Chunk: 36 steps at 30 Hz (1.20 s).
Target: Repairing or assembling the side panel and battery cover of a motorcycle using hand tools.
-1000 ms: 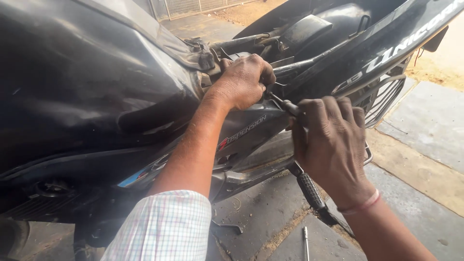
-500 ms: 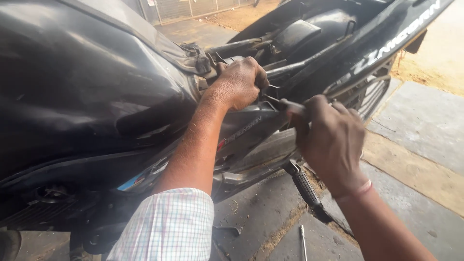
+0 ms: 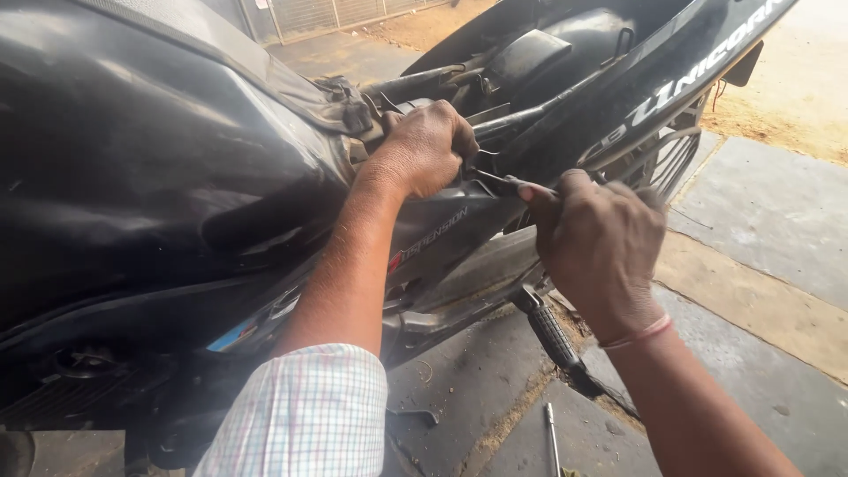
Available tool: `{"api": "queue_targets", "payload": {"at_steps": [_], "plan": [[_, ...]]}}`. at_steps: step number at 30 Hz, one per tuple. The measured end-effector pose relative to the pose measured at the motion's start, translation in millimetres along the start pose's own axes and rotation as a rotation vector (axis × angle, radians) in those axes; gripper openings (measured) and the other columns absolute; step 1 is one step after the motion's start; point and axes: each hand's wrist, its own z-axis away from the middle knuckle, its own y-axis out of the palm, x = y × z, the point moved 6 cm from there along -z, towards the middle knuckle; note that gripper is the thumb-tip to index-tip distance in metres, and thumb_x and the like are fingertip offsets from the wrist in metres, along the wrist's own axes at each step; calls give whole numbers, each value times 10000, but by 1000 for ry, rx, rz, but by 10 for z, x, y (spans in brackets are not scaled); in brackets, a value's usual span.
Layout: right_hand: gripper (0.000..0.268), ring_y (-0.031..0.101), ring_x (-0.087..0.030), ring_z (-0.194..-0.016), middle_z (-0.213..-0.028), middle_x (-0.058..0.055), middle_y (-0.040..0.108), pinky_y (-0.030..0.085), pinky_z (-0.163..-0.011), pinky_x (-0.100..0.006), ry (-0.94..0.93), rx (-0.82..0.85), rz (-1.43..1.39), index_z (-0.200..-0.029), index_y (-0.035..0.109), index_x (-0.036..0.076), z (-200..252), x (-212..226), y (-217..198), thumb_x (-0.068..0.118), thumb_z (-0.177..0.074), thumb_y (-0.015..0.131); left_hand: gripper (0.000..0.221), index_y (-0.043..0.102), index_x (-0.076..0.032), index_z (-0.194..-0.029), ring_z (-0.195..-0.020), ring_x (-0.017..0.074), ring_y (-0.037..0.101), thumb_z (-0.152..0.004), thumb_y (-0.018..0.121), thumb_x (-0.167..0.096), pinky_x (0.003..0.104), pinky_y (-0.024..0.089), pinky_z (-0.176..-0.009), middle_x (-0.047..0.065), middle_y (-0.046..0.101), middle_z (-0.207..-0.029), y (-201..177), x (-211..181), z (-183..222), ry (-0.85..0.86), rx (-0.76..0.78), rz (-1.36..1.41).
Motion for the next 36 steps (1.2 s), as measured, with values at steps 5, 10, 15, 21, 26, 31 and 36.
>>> {"api": "queue_targets", "payload": {"at_steps": [5, 10, 15, 21, 26, 31, 36], "plan": [[262, 606, -268, -752, -812, -126, 661, 389, -758, -414, -59, -84, -130, -984, 645, 24, 10, 22, -46, 271, -931, 716, 335, 837, -245, -938, -1204, 212, 600, -762, 667, -16, 577, 165, -1164, 29, 741, -1081, 28, 44, -10, -1, -35, -4], [210, 612, -270, -843, -888, -132, 689, 366, -812, -413, -223, -191, -120, -1004, 642, 36, 50, 57, 30, 231, -974, 713, 326, 831, -239, -940, -1212, 212, 602, -772, 656, -21, 532, 204, -1156, 43, 745, -1101, -17, 17, -2, 5, -41, -68], [254, 591, -268, -737, -771, -92, 655, 372, -803, -439, -86, -113, -35, -919, 598, 83, -60, 142, -88, 307, -985, 696, 300, 817, -234, -971, -1206, 210, 632, -790, 658, -54, 469, 286, -1159, 42, 758, -1115, -23, 33, -8, 28, -43, -21], [215, 617, -280, -698, -785, -99, 630, 465, -663, -434, -151, -148, -149, -994, 578, 51, 84, 116, -28, 228, -999, 699, 287, 814, -210, -973, -1189, 211, 638, -786, 660, -54, 478, 284, -1138, 42, 756, -1083, 49, 42, -3, 33, -40, -24], [249, 626, -266, -618, -791, -124, 643, 488, -539, -419, -111, 20, -83, -996, 645, 9, -55, 81, -38, 252, -998, 697, 280, 816, -208, -953, -1166, 213, 654, -791, 651, -49, 495, 272, -1141, 52, 768, -1035, -45, -55, 71, 8, -97, -31], [126, 604, -173, -710, -784, -54, 599, 480, -571, -323, -590, -48, 438, -892, 686, 48, -126, 309, -127, 163, -911, 639, 134, 774, -109, -881, -1108, 275, 675, -859, 735, -236, 511, 343, -1082, 130, 752, -984, 12, -26, 41, -21, -197, -32], [148, 536, -114, -634, -679, 16, 522, 401, -487, -267, -865, 9, 757, -754, 643, 97, -158, 380, 3, 179, -877, 636, 191, 755, -61, -913, -1083, 308, 646, -888, 729, -249, 515, 365, -990, 168, 737, -949, 43, -88, 58, 5, -276, -147]]}}
